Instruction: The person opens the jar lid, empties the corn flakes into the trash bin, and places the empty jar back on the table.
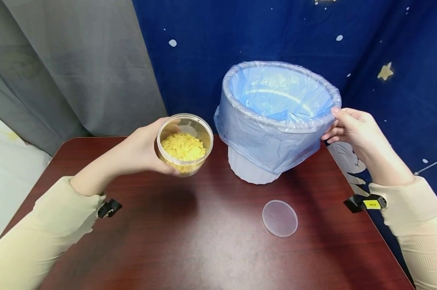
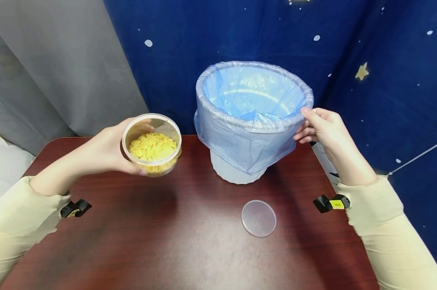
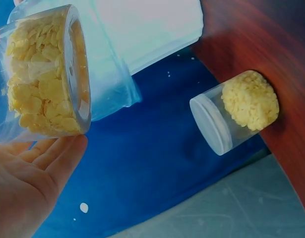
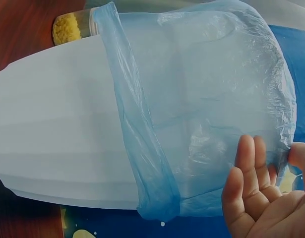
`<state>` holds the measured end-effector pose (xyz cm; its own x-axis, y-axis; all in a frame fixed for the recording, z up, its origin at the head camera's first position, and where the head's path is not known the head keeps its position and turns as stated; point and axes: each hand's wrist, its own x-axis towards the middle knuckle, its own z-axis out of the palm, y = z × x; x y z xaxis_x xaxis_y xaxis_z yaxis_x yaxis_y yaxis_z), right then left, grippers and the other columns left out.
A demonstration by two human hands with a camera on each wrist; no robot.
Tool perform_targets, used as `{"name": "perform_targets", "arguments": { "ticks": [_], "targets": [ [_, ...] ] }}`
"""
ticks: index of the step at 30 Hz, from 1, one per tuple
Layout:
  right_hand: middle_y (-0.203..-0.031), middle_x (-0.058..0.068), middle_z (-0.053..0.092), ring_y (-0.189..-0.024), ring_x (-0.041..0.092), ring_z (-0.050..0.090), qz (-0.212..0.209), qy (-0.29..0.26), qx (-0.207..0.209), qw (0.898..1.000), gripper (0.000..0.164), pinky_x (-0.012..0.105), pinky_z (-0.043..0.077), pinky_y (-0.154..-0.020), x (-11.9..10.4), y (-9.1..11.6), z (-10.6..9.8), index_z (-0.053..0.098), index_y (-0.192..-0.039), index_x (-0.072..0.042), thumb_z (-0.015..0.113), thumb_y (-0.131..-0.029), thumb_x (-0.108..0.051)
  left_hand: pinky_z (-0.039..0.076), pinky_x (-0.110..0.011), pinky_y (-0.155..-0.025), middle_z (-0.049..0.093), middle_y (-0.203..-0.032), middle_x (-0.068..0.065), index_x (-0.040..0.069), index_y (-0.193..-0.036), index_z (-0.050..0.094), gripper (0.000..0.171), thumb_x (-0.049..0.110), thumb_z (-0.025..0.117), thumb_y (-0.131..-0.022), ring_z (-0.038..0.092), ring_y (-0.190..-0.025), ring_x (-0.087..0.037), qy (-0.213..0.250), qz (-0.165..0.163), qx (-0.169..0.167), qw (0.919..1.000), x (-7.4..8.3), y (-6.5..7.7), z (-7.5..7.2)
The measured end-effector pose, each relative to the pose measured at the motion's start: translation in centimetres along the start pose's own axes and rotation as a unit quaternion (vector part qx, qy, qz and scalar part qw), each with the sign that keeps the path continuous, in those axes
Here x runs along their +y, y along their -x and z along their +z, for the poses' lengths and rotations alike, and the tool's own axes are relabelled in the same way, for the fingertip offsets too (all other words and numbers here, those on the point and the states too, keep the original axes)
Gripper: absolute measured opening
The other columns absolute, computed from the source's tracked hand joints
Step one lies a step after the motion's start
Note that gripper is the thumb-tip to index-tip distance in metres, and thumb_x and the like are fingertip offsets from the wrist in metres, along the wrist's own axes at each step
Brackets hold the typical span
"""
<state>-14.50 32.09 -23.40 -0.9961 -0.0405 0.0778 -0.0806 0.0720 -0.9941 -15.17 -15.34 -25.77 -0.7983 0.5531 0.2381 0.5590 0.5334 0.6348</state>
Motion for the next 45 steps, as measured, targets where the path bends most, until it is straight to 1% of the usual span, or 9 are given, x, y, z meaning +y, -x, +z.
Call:
{"name": "perform_targets", "arguments": {
  "ticks": [3, 12, 19, 23, 24, 26, 33, 37, 45],
  "targets": [
    [-0.067, 0.007, 0.067, -0.057, 0.017, 0.065, 0.003, -0.007, 0.002, 1.0, 0.022, 0.026, 0.053, -0.054, -0.1, -0.1, 0.1, 0.06, -0.09, -0.006, 0.056, -0.098, -0.026, 0.04, -0.041, -0.094, 0.056, -0.126, -0.002, 0.015, -0.14, 0.041, 0.108, 0.035, 0.096, -0.049, 0.05, -0.115, -0.015, -0.008, -0.009, 0.004, 0.9999, 0.4, -0.2, -0.4],
    [-0.067, 0.007, 0.066, -0.057, 0.016, 0.065, -0.007, 0.005, 0.008, 1.0, 0.024, 0.026, 0.053, -0.055, 0.0, 0.0, 0.3, 0.059, -0.09, -0.005, 0.057, -0.097, -0.028, 0.036, -0.043, -0.097, 0.053, -0.131, -0.006, 0.013, -0.143, 0.035, 0.11, 0.035, 0.095, -0.052, 0.047, -0.121, -0.02, -0.031, -0.038, 0.028, 0.9984, 1.1, -1.0, -1.5],
    [-0.066, 0.006, 0.066, -0.057, 0.015, 0.065, -0.001, 0.011, 0.012, 1.0, 0.024, 0.025, 0.053, -0.056, 0.2, 0.1, 0.3, 0.059, -0.09, -0.007, 0.057, -0.096, -0.03, 0.035, -0.044, -0.098, 0.05, -0.133, -0.008, 0.012, -0.143, 0.034, 0.11, 0.033, 0.094, -0.054, 0.047, -0.122, -0.02, -0.016, -0.061, 0.044, 0.9971, 1.3, -1.6, -2.2],
    [-0.066, 0.007, 0.066, -0.057, 0.016, 0.065, -0.006, 0.003, 0.007, 1.0, 0.023, 0.025, 0.054, -0.056, 0.4, 0.1, 0.3, 0.059, -0.09, -0.006, 0.057, -0.097, -0.028, 0.036, -0.045, -0.097, 0.05, -0.134, -0.009, 0.01, -0.142, 0.034, 0.109, 0.034, 0.094, -0.054, 0.046, -0.122, -0.021, -0.009, -0.074, 0.054, 0.9957, 1.4, -2.1, -2.6],
    [-0.066, 0.006, 0.066, -0.057, 0.015, 0.065, -0.008, 0.01, 0.011, 1.0, 0.023, 0.025, 0.053, -0.056, 0.4, 0.1, 0.3, 0.059, -0.09, -0.007, 0.057, -0.097, -0.028, 0.036, -0.046, -0.098, 0.049, -0.135, -0.01, 0.01, -0.142, 0.034, 0.108, 0.034, 0.094, -0.055, 0.046, -0.122, -0.022, -0.01, -0.077, 0.056, 0.9954, 1.5, -2.3, -2.8],
    [-0.066, 0.006, 0.067, -0.057, 0.015, 0.065, -0.012, 0.001, 0.006, 1.0, 0.022, 0.025, 0.054, -0.057, 0.4, 0.1, 0.2, 0.059, -0.09, -0.006, 0.056, -0.098, -0.027, 0.036, -0.047, -0.098, 0.049, -0.136, -0.011, 0.01, -0.143, 0.033, 0.108, 0.034, 0.093, -0.056, 0.045, -0.123, -0.023, -0.014, -0.082, 0.062, 0.9946, 1.6, -2.5, -3.1],
    [-0.066, 0.007, 0.067, -0.058, 0.016, 0.065, -0.013, -0.026, -0.006, 1.0, 0.019, 0.025, 0.054, -0.059, 0.3, -0.1, 0.1, 0.06, -0.09, -0.006, 0.054, -0.099, -0.022, 0.036, -0.046, -0.097, 0.047, -0.138, -0.008, 0.008, -0.142, 0.034, 0.106, 0.032, 0.093, -0.057, 0.045, -0.121, -0.022, -0.031, -0.083, 0.089, 0.9921, 2.0, -3.4, -3.8],
    [-0.067, 0.007, 0.067, -0.059, 0.016, 0.065, -0.009, -0.031, -0.004, 0.999, 0.019, 0.024, 0.053, -0.06, 0.3, 0.0, 0.1, 0.06, -0.09, -0.007, 0.052, -0.1, -0.021, 0.037, -0.044, -0.095, 0.048, -0.138, -0.007, 0.007, -0.142, 0.033, 0.106, 0.032, 0.092, -0.057, 0.047, -0.118, -0.022, -0.042, -0.082, 0.096, 0.9912, 2.3, -3.9, -4.1],
    [-0.068, 0.005, 0.066, -0.061, 0.015, 0.064, -0.012, -0.031, -0.003, 0.999, 0.02, 0.023, 0.053, -0.062, 0.5, 0.0, 0.0, 0.061, -0.089, -0.007, 0.053, -0.1, -0.022, 0.039, -0.043, -0.093, 0.046, -0.138, -0.004, 0.01, -0.143, 0.031, 0.109, 0.034, 0.092, -0.056, 0.048, -0.113, -0.019, -0.031, -0.087, 0.103, 0.9904, 3.1, -5.0, -4.3]
  ]
}}
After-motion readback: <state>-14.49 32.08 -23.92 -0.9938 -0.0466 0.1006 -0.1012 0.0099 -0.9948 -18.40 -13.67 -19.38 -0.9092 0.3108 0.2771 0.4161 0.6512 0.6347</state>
